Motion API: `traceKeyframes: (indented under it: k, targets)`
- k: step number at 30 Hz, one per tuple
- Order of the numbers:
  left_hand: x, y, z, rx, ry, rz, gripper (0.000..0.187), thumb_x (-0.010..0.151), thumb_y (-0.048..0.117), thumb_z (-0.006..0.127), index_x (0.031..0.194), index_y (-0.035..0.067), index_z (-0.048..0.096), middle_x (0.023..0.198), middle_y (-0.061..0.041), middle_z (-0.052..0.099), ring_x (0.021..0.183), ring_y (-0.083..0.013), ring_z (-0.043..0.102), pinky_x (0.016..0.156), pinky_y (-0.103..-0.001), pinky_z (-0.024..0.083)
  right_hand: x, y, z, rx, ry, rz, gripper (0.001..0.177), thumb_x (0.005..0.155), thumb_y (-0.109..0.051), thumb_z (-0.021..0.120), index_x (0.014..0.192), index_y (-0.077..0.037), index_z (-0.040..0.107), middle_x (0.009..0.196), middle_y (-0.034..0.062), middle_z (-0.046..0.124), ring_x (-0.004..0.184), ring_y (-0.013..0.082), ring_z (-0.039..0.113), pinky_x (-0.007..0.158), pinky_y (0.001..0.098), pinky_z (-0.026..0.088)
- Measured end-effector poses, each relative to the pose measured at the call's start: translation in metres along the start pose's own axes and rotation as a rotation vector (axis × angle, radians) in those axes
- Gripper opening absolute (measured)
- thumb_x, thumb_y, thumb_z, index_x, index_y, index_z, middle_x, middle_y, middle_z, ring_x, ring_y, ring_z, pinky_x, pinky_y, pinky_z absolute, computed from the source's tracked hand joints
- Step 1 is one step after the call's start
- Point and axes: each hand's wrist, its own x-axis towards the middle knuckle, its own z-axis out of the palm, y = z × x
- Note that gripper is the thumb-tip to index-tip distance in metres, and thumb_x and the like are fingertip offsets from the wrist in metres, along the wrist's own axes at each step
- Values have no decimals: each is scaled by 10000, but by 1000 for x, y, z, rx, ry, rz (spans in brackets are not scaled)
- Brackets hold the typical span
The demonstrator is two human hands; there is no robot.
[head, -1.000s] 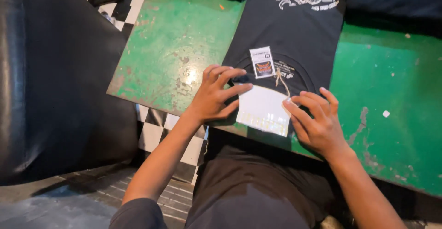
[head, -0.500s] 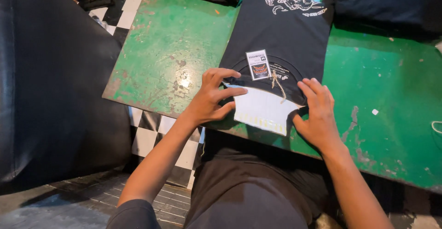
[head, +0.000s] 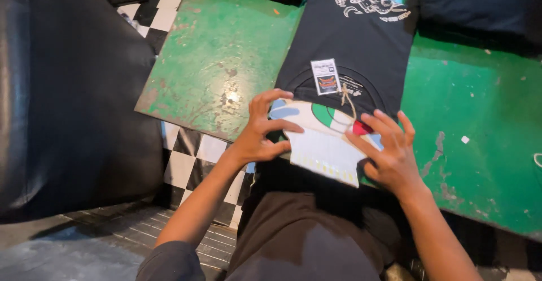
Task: Folding a black t-shirt using a cardboard template as a guide on a work table
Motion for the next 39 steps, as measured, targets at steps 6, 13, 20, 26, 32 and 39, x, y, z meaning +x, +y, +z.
traceKeyframes:
  k: [6, 13, 20, 26, 32, 39]
  targets:
    - [-22, 7, -5, -102, 2, -35, 435, 859, 664, 716, 1077, 294, 785, 1464, -71, 486, 1430, -305, 356, 1242, -438, 187, -7, -16, -3, 38, 41, -65, 414, 908, -324, 522, 1273, -376, 710, 1413, 44, 580, 1351, 275, 496, 1152, 482, 327]
    - [-17, 7, -15, -247, 37, -133, 645, 788, 491, 838, 1305, 148, 662, 1355, -87, 606, 1385, -353, 493, 1195, -491, 322, -3, -18, -4, 201, 13, 46, 618, 694, -197, 574, 1267, -367, 732, 1317, -71, 635, 1252, 179, 539, 1111, 391, 315]
    - [3, 27, -36, -281, 127, -49, 482, 746, -10, 757, 1224, 29, 710, 1208, -159, 677, 1248, -424, 622, 1123, -541, 432, 24, -31, -25, 324, 162, 68, 495, 701, -95, 641, 1149, -235, 797, 1209, -18, 716, 1125, 222, 625, 1099, 373, 348]
    - [28, 41, -46, -249, 195, 69, 203, 858, 101, 789, 1054, 55, 768, 1090, -120, 727, 1138, -379, 681, 1088, -524, 469, 48, -39, -59, 402, 225, 141, 560, 618, 56, 614, 1087, -155, 835, 1115, 39, 751, 1031, 257, 657, 1048, 385, 436]
    - [70, 76, -69, -166, 190, 125, 129, 1010, 230, 649, 1054, 109, 665, 1062, -54, 692, 1013, -245, 648, 1004, -387, 449, 79, -38, -101, 495, 188, 127, 362, 926, -323, 655, 1106, -17, 725, 1108, 143, 716, 1038, 250, 672, 964, 368, 559]
    - [137, 80, -81, -269, 345, 213, 154, 982, 158, 684, 989, 37, 590, 920, -105, 614, 837, -258, 587, 792, -368, 467, 112, -17, -128, 328, 386, 353, 409, 852, -141, 860, 822, -42, 465, 826, 53, 415, 738, 186, 334, 645, 335, 317]
